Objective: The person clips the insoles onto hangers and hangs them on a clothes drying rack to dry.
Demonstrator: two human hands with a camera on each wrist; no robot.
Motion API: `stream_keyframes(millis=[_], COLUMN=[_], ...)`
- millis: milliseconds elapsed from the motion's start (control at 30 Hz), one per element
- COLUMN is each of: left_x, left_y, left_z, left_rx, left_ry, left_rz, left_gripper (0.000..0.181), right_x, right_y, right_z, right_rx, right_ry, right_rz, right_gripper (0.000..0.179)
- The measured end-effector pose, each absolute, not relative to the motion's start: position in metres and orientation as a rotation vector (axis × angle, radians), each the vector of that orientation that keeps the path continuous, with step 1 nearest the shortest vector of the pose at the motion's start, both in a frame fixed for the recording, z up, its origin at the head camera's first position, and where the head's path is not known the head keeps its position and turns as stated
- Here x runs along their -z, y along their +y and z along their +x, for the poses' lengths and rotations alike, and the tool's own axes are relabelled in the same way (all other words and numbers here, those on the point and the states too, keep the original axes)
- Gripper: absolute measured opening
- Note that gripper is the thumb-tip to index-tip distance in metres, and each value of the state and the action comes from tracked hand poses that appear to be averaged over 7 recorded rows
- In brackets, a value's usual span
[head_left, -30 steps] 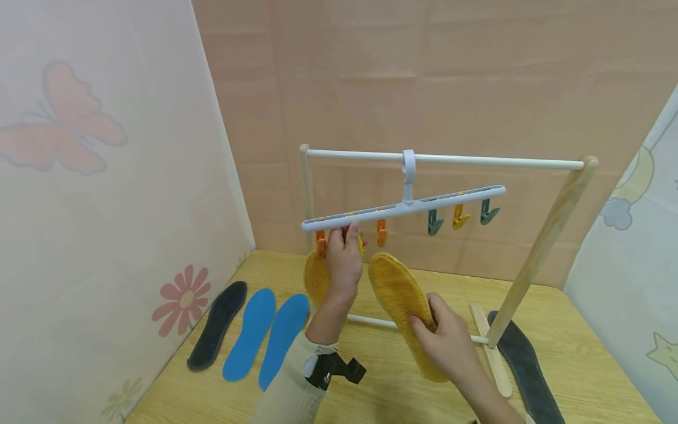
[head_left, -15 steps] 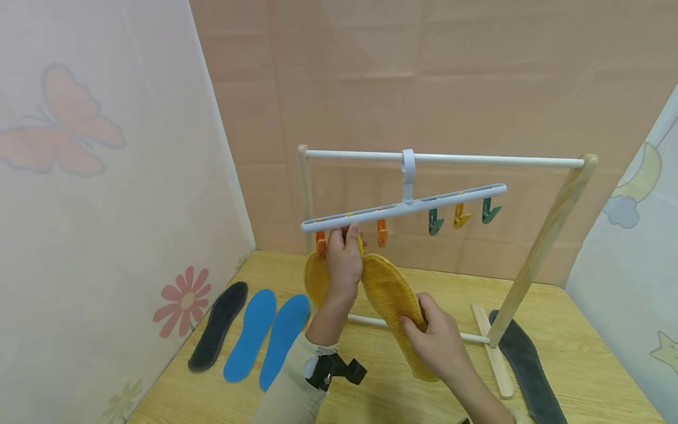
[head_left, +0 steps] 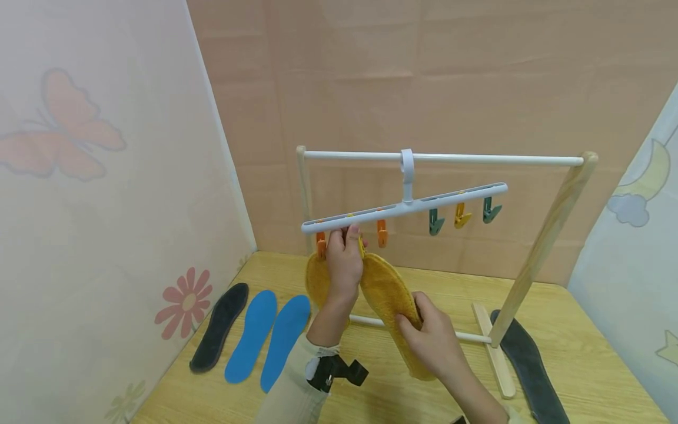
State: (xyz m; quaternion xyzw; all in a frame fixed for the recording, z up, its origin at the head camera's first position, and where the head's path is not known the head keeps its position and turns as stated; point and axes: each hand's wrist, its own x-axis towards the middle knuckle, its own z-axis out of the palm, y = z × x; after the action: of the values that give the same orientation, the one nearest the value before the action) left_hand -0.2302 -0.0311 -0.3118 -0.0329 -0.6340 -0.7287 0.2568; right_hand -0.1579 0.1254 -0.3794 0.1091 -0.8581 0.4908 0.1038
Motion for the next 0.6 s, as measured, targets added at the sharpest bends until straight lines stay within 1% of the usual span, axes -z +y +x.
stream_keyframes(millis=[600], left_x=[0.315], left_y=[-0.0291], left_z=[-0.2331], left_rx=[1.965], left_ry=[-1.68], left_rz=[-0.112], left_gripper=[0.022], right_x=[0.3769], right_y=[0.1174], right_z=[-0.1617], right_rx=[-1.505], right_ry=[-2.492], right_rz=[0.327], right_gripper=[0.018])
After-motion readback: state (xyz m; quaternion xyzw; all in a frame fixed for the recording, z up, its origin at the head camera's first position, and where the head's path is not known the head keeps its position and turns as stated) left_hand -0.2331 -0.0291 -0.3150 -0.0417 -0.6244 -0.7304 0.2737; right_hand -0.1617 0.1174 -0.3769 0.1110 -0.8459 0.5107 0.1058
